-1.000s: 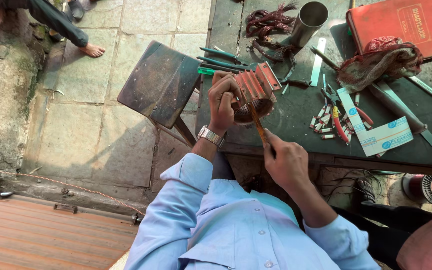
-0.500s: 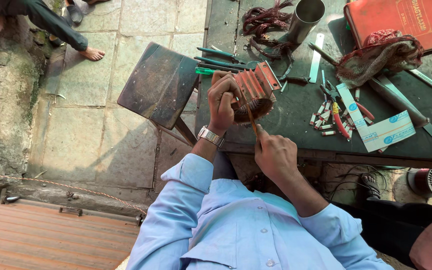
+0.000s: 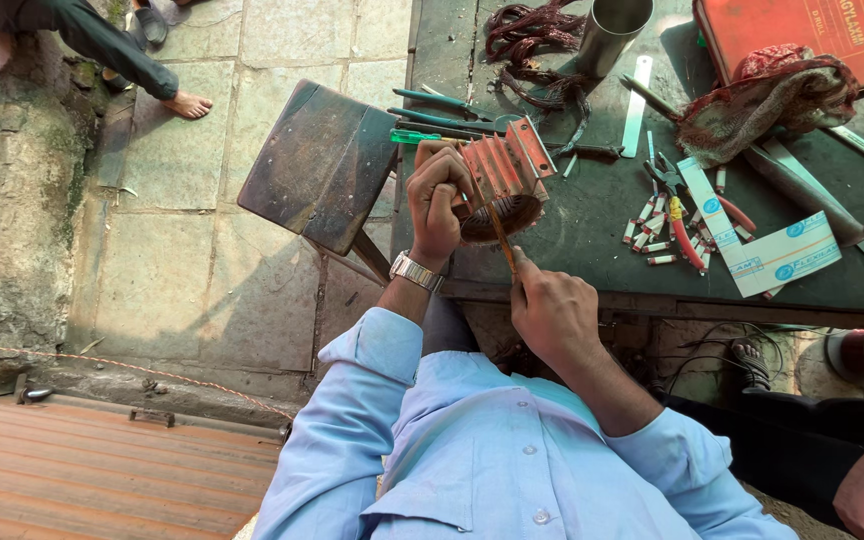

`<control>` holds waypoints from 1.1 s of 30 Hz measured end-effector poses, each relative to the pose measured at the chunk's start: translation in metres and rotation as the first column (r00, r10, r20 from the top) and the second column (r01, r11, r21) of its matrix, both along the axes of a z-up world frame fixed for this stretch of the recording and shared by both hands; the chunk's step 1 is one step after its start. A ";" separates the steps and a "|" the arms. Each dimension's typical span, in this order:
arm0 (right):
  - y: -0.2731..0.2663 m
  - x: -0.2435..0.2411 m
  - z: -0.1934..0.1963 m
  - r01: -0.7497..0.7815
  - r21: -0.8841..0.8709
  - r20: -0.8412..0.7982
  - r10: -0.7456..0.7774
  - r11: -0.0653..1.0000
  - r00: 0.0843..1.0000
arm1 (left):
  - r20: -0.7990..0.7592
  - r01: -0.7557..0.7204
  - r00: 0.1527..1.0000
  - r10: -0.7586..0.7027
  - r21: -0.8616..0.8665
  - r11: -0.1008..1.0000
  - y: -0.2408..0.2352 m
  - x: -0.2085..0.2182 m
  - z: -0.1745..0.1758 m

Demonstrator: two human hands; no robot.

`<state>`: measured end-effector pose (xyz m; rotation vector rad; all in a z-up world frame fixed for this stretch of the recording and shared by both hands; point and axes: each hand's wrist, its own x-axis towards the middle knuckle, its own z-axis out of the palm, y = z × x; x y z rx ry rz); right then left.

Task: The person scrubs a cylindrical copper electrical component with a brush and then wipes it with a cloth. The person also uses a screwdriver to scrape the component's surface. The component is rotated and handled throughout the process.

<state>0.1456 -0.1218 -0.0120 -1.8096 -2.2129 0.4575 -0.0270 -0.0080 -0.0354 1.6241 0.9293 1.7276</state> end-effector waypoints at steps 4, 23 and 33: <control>-0.006 0.001 0.001 -0.006 0.040 0.030 0.005 0.999 1.000 | -0.017 0.002 1.000 -0.001 0.020 1.000 -0.003 -0.001 -0.003; -0.018 -0.008 0.004 -0.061 -0.040 -0.072 0.058 0.997 0.996 | 0.109 0.056 0.993 -0.037 -0.176 0.983 -0.038 -0.059 -0.014; -0.021 0.006 0.002 -0.081 -0.121 -0.071 0.072 0.989 0.995 | -0.021 -0.026 1.000 0.020 -0.314 0.949 -0.054 -0.065 -0.024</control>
